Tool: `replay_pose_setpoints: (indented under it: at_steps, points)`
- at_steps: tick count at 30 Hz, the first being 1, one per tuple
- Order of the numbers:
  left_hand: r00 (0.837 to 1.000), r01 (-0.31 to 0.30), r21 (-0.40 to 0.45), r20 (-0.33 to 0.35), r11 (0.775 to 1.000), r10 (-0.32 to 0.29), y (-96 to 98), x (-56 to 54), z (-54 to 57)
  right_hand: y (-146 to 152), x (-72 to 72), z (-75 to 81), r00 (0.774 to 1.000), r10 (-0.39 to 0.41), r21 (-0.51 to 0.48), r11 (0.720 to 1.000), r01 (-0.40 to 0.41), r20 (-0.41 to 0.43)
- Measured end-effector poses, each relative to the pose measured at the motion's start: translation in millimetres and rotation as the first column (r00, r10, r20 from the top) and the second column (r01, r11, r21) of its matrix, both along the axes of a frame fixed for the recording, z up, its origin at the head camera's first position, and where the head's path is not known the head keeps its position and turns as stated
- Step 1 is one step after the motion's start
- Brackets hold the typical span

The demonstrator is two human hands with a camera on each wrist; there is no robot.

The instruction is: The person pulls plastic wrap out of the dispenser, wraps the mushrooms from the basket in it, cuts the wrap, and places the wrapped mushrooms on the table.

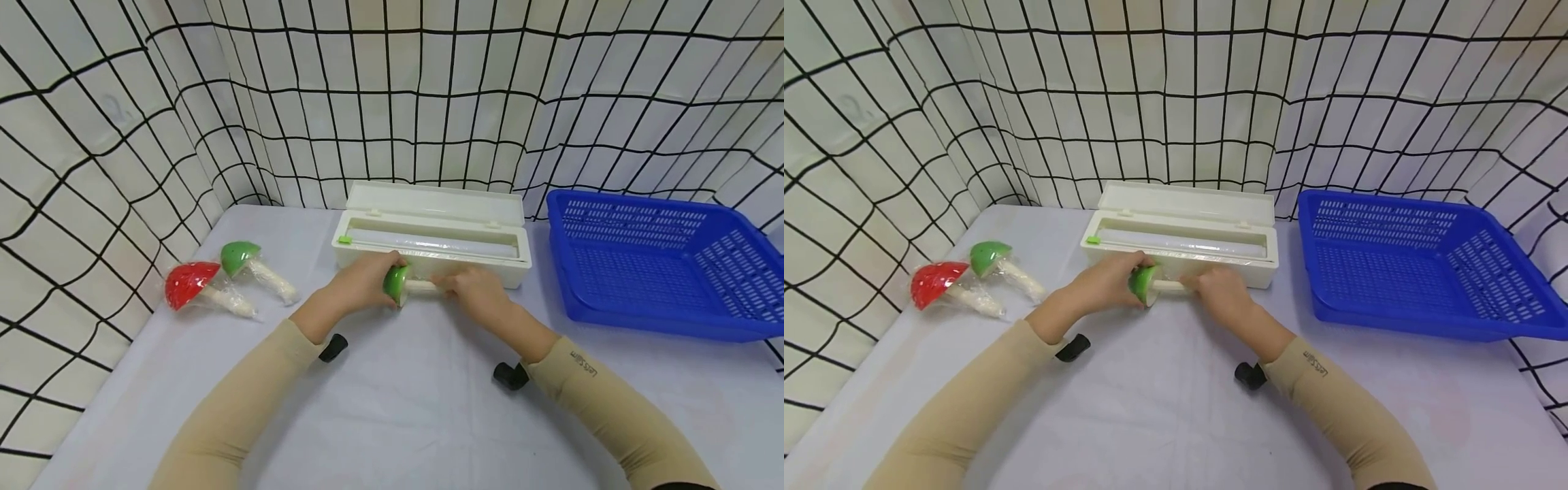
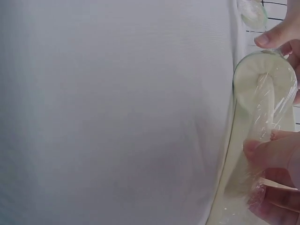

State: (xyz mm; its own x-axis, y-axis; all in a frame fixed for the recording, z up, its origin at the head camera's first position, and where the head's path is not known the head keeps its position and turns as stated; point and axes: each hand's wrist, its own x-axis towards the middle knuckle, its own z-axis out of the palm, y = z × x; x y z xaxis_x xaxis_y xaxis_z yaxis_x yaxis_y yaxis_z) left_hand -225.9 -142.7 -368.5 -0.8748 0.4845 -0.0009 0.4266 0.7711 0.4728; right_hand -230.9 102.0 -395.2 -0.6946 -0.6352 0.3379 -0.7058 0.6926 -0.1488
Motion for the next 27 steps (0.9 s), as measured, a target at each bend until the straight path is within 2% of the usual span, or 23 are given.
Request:
replay_pose_setpoints:
  at_steps: [3, 8, 14, 18, 22, 24, 27]
  points:
    - [1.000, 0.025, 0.003, -0.009, 1.000, -0.025, -3.1, 3.4, 0.3, 1, 1.5, 1.0, 1.000, 0.015, -0.011, 1.000, -0.015, 0.007]
    - [1.000, 0.012, 0.028, 0.008, 1.000, -0.012, -9.3, 9.6, 2.0, 3, 3.9, 3.0, 0.999, 0.025, -0.004, 1.000, -0.025, 0.038]
    - [1.000, 0.019, 0.030, -0.009, 0.999, -0.018, -13.2, 14.7, 6.3, 2, 5.5, 6.5, 0.994, 0.022, -0.005, 1.000, -0.021, 0.109]
    - [0.999, -0.028, 0.020, -0.036, 0.999, 0.029, -15.9, 18.8, 11.8, 2, 5.5, 8.6, 0.990, 0.033, -0.013, 0.999, -0.032, 0.134]
    - [0.993, -0.063, 0.002, -0.097, 0.998, 0.063, -18.5, 20.1, 18.7, 3, 4.8, 9.6, 0.987, 0.056, -0.032, 0.998, -0.052, 0.152]
    - [0.993, -0.063, 0.004, -0.096, 0.998, 0.063, -19.8, 19.3, 20.2, 4, 4.1, 9.4, 0.986, 0.067, -0.041, 0.997, -0.062, 0.154]
    - [0.996, -0.069, 0.012, -0.057, 0.998, 0.070, -21.6, 17.4, 18.4, 4, 3.4, 9.1, 0.986, 0.077, -0.042, 0.997, -0.071, 0.148]
